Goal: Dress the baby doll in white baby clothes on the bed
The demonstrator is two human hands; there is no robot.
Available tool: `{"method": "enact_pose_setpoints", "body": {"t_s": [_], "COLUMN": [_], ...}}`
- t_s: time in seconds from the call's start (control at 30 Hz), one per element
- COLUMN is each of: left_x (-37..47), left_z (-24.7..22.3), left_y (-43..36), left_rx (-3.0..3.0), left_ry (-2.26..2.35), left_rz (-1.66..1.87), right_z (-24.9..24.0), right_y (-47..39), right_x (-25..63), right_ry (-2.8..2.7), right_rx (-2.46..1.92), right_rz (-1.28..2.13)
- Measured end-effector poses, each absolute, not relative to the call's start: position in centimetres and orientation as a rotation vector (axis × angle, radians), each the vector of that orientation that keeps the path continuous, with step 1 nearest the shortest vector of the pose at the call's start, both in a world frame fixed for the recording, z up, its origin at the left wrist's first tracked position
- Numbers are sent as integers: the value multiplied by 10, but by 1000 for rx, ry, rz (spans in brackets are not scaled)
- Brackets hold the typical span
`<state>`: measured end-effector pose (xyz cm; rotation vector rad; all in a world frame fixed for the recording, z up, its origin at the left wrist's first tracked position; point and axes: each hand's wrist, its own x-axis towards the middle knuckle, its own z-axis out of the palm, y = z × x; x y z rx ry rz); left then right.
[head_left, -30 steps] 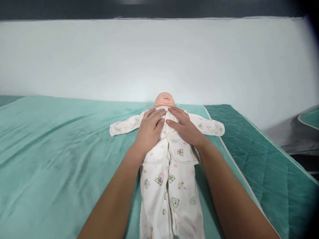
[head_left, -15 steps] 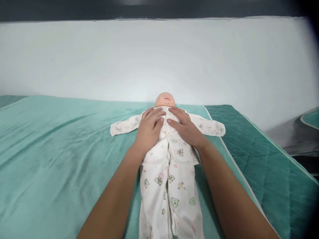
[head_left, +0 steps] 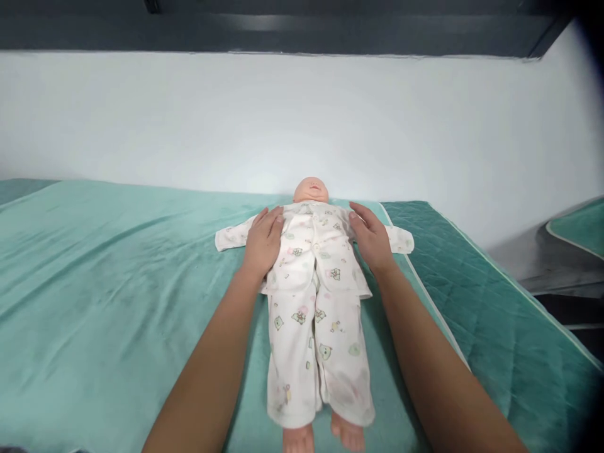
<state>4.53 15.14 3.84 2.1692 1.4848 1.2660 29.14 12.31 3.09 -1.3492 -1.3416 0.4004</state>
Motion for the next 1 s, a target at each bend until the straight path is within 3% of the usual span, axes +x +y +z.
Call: {"method": "enact_pose_setpoints", "body": {"t_s": [0.27, 0.4, 0.67, 1.0], "left_x": [-30, -59, -61, -53], "left_z": [5, 10, 18, 15], "left_y": [125, 116, 132, 121], "left_rx": [2322, 2258, 2062, 2222], "left_ry": [1978, 2143, 2293, 2313], "left_rz": [954, 772, 496, 549], "right_z": [-13, -19, -19, -15], "right_y": [74, 52, 53, 51], "right_x": [358, 386, 388, 383], "right_ry": [-1870, -1751, -1525, -1530], "right_rx": [-1790, -2076, -2232, -2255], "right_rz": [-66, -75, -55, 36]}}
